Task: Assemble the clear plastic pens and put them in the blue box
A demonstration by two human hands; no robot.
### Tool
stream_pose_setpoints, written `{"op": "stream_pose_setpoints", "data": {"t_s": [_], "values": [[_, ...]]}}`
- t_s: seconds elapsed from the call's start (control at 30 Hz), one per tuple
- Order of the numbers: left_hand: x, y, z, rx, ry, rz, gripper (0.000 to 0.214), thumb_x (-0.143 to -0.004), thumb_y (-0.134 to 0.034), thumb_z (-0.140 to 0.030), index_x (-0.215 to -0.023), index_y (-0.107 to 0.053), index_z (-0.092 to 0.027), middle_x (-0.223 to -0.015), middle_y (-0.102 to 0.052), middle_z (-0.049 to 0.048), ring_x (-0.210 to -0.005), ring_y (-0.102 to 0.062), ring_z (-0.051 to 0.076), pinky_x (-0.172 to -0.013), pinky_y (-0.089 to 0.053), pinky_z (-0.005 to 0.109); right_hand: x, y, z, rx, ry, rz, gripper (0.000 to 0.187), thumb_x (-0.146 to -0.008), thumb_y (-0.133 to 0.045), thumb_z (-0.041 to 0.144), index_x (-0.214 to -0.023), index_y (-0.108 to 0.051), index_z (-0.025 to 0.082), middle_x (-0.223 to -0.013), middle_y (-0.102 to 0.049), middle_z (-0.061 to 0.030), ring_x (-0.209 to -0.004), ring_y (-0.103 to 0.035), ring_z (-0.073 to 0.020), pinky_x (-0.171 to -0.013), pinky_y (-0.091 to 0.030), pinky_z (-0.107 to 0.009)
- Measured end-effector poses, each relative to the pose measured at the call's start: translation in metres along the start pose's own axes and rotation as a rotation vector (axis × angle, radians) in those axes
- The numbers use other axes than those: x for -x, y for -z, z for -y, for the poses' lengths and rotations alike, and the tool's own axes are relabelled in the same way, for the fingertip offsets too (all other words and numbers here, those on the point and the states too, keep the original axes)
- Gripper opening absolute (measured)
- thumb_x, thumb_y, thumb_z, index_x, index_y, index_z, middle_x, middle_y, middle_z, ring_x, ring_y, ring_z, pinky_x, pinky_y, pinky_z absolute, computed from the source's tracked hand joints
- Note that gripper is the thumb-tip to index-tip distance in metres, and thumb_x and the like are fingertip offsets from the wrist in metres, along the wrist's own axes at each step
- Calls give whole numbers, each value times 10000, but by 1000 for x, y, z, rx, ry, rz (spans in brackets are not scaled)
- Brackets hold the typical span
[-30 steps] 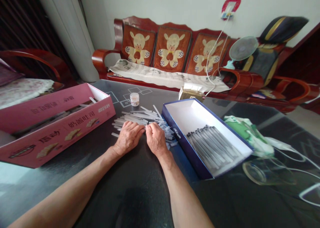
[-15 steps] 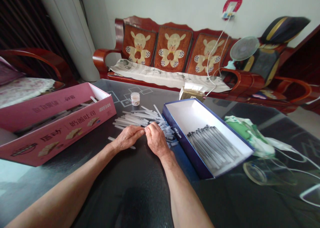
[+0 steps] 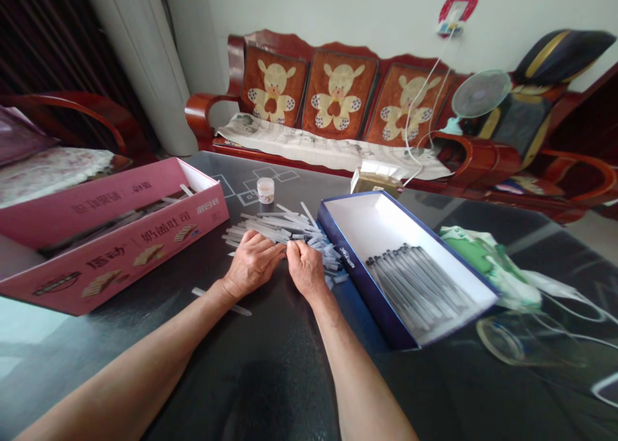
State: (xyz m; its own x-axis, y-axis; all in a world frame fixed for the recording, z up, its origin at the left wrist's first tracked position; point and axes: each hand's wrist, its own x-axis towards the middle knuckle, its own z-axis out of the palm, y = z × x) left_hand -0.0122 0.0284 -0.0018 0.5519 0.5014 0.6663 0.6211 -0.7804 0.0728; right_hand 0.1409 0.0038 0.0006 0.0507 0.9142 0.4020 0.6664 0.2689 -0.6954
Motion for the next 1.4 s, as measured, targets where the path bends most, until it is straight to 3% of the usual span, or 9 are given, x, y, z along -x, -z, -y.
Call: {"op": "stream_pose_setpoints", "data": {"t_s": [0.17,0.3,0.4,0.53,0.7,0.8,0.97,1.2,1.4], "values": [[0,0,-4,9,70,-185,264,-898,-527,-334,-1116,-594,-200,-1111,-633,110,-1003,-556,242,-919,-380,436,-1,-3,-6,-83,-80,-175,389,-921,-378,443,-633,-524,227,-548,-575,-3,-539,-538,-155,-532,-399,-250],[3,-1,-6,188,208,-272,187,-918,-492,-323,-928,-618,-185,-895,-657,71,-842,-596,176,-785,-458,315,-2,-6,-9,-275,-246,-325,391,-907,-394,495,-694,-559,211,-617,-642,-30,-581,-607,-169,-572,-471,-266],[4,-3,-4,371,437,-289,265,-929,-456,-368,-887,-637,-179,-750,-642,32,-713,-603,142,-699,-469,262,2,-10,-1,-302,-215,-236,365,-913,-407,467,-709,-568,210,-636,-653,-26,-601,-622,-164,-599,-479,-264],[1,-7,3,762,776,-351,341,-880,-503,-478,-944,-647,-176,-689,-638,2,-583,-594,122,-592,-481,243,12,-19,16,-210,-21,-54,303,-927,-427,387,-745,-597,214,-696,-657,-23,-668,-614,-157,-641,-466,-253],[-6,-10,10,1267,931,-421,369,-783,-616,-492,-937,-613,-157,-742,-644,11,-554,-609,117,-514,-487,233,19,-24,27,-61,222,98,268,-944,-407,268,-855,-651,202,-854,-660,-61,-832,-618,-168,-776,-453,-264],[-8,-11,14,1405,963,-433,397,-766,-641,-431,-1046,-576,-157,-711,-639,-1,-502,-580,95,-472,-457,210,13,-14,19,7,256,16,277,-946,-392,243,-892,-661,199,-867,-656,-67,-844,-609,-171,-793,-454,-276],[-9,-12,19,1494,971,-448,493,-734,-660,-371,-1152,-520,-151,-679,-640,-10,-443,-535,81,-413,-403,187,-2,8,-14,101,148,-346,197,-873,-472,205,-913,-661,169,-845,-640,-65,-757,-599,-170,-753,-477,-288],[-8,-14,13,1230,913,-427,442,-774,-622,-419,-1113,-603,-136,-668,-615,-13,-426,-497,59,-377,-336,169,5,2,-13,279,236,-65,181,-820,-552,177,-954,-673,195,-930,-619,-63,-918,-572,-206,-860,-438,-329],[-1,-20,10,1037,765,-344,369,-854,-558,-441,-1072,-645,-156,-588,-535,-51,-418,-415,40,-409,-340,167,9,-3,-5,470,255,85,197,-814,-600,183,-981,-681,248,-959,-610,-53,-919,-536,-223,-803,-395,-359]]}}
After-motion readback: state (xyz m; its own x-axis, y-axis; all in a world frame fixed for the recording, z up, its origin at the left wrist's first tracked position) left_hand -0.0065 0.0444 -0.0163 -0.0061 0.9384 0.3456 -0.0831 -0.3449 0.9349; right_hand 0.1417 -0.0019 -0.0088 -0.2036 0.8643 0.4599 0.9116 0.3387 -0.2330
